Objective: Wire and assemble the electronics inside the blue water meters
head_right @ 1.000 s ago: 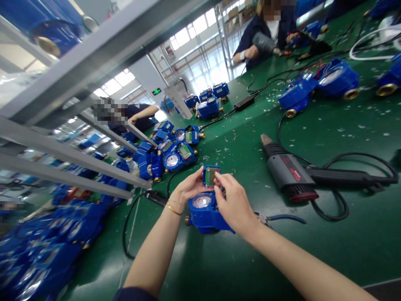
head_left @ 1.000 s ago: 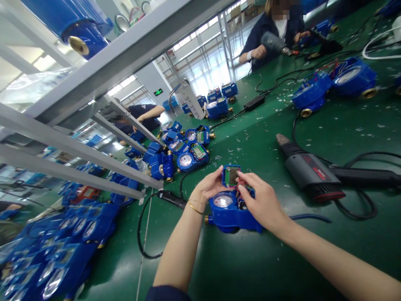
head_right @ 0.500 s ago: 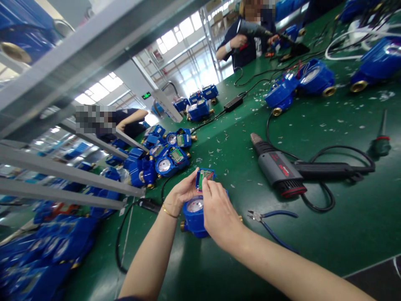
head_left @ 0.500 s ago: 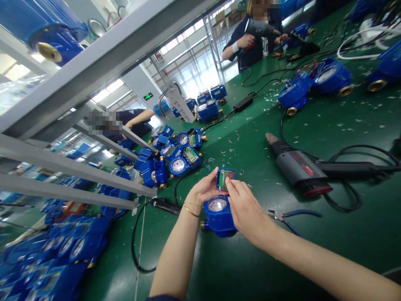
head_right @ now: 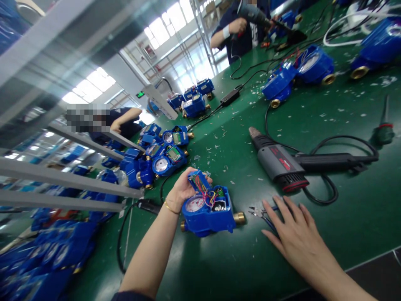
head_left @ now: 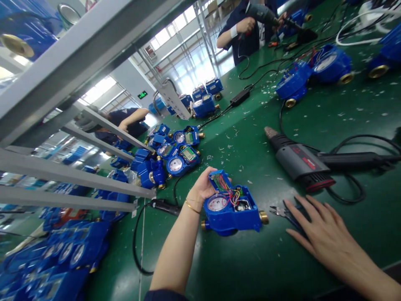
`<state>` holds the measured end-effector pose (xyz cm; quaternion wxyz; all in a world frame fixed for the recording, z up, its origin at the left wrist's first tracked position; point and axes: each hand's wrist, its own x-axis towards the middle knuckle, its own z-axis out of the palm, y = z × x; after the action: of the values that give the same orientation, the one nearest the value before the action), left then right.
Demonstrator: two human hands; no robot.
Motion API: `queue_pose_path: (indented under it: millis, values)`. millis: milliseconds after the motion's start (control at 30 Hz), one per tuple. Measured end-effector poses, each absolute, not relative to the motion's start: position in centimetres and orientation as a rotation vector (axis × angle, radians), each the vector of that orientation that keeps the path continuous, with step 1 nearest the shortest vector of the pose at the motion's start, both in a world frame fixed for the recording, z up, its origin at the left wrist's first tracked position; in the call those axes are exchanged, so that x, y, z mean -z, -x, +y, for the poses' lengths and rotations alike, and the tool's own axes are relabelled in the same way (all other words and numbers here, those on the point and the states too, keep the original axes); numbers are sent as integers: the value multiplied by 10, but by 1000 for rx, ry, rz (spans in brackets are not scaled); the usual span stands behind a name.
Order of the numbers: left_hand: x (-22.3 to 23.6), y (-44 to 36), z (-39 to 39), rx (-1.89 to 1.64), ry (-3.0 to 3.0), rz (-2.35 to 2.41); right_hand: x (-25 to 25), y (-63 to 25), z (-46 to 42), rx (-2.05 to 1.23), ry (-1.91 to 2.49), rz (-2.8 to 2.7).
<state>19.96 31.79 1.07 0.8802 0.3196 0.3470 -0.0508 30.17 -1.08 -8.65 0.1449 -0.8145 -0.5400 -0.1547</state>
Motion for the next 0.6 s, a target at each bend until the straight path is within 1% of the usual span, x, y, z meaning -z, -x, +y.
queue_pose_path:
  millis: [67, 133, 200, 333, 467, 600]
  values:
    - [-12, -199, 316, 82, -675, 729, 92, -303, -14, 473, 2414, -1566]
    - [-14, -199, 315, 61, -684, 735, 86, -308, -12, 434, 2393, -1557]
    - [-16, -200, 312, 46, -692, 745, 71, -314, -4, 280, 2264, -1452]
    - [-18, -205, 308, 33, -702, 764, 20, -319, 32, -67, 2077, -1105]
    - [-19, -207, 305, 23, -701, 775, -21, -307, 76, -262, 2033, -1241]
    - [-18, -207, 304, 6, -689, 773, -30, -296, 101, -350, 2173, -1328]
